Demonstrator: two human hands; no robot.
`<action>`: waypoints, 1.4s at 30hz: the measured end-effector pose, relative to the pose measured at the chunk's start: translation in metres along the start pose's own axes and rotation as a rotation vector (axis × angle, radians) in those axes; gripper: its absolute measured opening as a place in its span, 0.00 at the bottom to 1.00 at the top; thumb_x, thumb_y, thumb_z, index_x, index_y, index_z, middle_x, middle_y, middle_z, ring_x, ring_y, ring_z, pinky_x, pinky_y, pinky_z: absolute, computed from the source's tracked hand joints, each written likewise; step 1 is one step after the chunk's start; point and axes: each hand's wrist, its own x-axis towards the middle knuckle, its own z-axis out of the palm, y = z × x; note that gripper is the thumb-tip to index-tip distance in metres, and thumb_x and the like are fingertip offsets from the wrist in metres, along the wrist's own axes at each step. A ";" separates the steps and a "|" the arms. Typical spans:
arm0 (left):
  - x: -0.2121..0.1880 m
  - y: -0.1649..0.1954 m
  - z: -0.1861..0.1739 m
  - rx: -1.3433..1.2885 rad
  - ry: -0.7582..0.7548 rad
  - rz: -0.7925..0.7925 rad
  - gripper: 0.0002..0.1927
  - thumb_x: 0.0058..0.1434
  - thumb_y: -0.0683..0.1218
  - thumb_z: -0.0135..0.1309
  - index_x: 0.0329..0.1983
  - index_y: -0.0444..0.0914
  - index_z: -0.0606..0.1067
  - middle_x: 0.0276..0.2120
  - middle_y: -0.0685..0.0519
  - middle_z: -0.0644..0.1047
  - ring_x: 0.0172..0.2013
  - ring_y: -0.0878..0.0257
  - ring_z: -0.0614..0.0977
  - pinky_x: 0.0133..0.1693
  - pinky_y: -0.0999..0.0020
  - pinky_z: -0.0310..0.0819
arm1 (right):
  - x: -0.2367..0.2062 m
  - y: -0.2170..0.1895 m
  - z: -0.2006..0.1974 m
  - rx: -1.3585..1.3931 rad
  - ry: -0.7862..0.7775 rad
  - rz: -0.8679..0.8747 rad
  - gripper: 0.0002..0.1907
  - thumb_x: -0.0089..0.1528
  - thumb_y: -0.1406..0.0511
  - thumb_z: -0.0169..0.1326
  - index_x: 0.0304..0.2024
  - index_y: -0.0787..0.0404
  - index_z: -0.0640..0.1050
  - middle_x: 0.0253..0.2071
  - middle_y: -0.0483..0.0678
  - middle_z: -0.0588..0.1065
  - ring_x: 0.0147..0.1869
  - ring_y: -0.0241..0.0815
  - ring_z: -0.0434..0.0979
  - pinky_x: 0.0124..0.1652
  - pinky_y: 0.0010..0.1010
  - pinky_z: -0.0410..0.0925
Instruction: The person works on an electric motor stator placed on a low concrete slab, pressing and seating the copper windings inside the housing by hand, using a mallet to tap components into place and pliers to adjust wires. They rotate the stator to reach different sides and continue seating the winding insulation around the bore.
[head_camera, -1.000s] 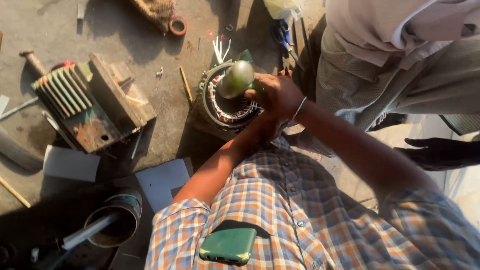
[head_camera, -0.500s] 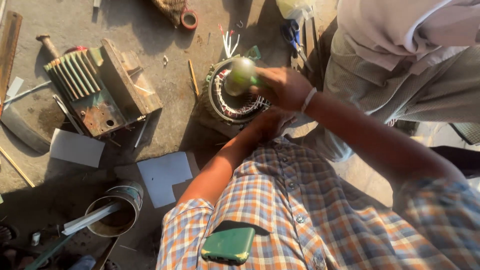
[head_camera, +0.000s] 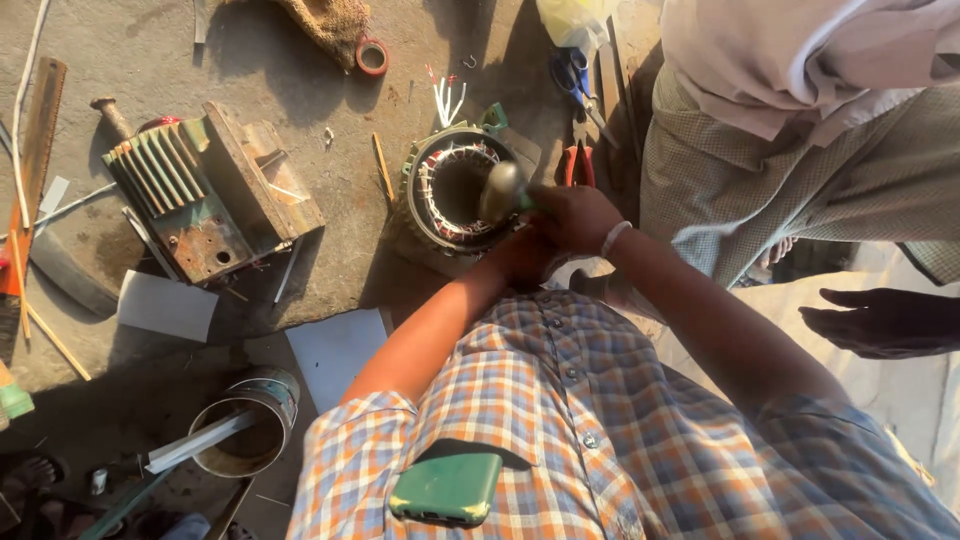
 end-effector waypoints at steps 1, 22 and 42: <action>-0.001 0.003 0.000 -0.011 0.042 -0.015 0.12 0.66 0.44 0.49 0.50 0.36 0.77 0.44 0.39 0.80 0.47 0.41 0.79 0.51 0.49 0.70 | -0.005 0.006 0.002 0.073 0.089 0.064 0.19 0.64 0.61 0.57 0.55 0.60 0.76 0.39 0.59 0.80 0.40 0.60 0.81 0.39 0.47 0.73; -0.128 0.047 -0.133 0.473 0.451 -1.193 0.13 0.68 0.53 0.52 0.37 0.41 0.81 0.38 0.40 0.81 0.44 0.38 0.80 0.46 0.42 0.70 | -0.015 0.030 0.021 0.112 0.252 -0.074 0.10 0.60 0.62 0.61 0.39 0.62 0.83 0.42 0.52 0.76 0.50 0.54 0.73 0.49 0.43 0.69; -0.030 -0.005 -0.117 0.568 -0.290 -0.695 0.09 0.66 0.48 0.51 0.38 0.43 0.82 0.38 0.50 0.81 0.47 0.52 0.81 0.57 0.51 0.63 | -0.003 0.028 0.030 0.019 0.028 0.130 0.10 0.64 0.64 0.60 0.39 0.65 0.74 0.36 0.58 0.75 0.42 0.56 0.76 0.43 0.46 0.70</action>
